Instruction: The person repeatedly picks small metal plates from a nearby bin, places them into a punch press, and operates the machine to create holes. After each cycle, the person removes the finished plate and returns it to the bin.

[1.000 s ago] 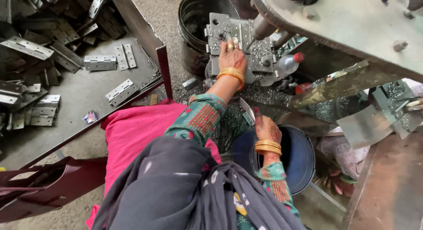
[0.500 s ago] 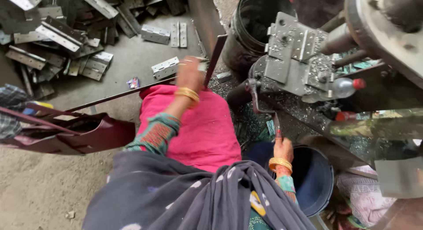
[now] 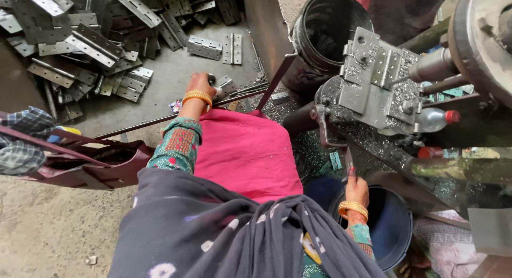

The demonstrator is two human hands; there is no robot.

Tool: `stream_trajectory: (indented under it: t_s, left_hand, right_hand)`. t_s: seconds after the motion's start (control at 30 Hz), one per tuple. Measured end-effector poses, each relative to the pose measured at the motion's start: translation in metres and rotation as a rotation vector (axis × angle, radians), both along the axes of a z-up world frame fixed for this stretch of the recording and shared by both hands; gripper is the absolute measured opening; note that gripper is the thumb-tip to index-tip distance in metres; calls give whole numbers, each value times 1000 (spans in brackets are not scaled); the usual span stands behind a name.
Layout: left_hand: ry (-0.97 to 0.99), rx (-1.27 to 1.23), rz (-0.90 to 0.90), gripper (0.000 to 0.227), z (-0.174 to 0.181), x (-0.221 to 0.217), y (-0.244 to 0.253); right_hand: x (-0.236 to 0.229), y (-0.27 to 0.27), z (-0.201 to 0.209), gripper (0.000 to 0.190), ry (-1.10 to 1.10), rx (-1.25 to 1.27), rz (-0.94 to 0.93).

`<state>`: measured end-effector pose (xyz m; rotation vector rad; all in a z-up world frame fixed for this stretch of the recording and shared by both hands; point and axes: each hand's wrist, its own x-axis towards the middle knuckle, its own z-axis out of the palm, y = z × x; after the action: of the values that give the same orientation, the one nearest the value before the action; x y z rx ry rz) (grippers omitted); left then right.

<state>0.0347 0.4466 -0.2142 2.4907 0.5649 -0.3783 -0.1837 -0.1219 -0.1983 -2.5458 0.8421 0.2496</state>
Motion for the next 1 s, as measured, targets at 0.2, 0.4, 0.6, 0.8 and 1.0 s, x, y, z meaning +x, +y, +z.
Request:
stream_trajectory:
  t_s: [0.2, 0.4, 0.6, 0.8, 1.0]
  left_hand:
    - [-192, 70, -53, 76, 13, -8, -21]
    - [-41, 6, -63, 84, 26, 5, -20]
    - [-265, 243, 127, 44, 9, -2, -28]
    - [-365, 301, 351, 46, 11, -15, -30]
    - [82, 23, 347, 64, 27, -6, -27]
  right_hand:
    - [-7, -1, 25, 73, -96, -39, 66]
    - [-7, -4, 26, 73, 0, -46, 1]
    - [-5, 3, 9, 71, -32, -102, 45]
    - [-12, 19, 68, 61, -13, -118, 26]
    - [-9, 35, 76, 58, 1, -204, 59]
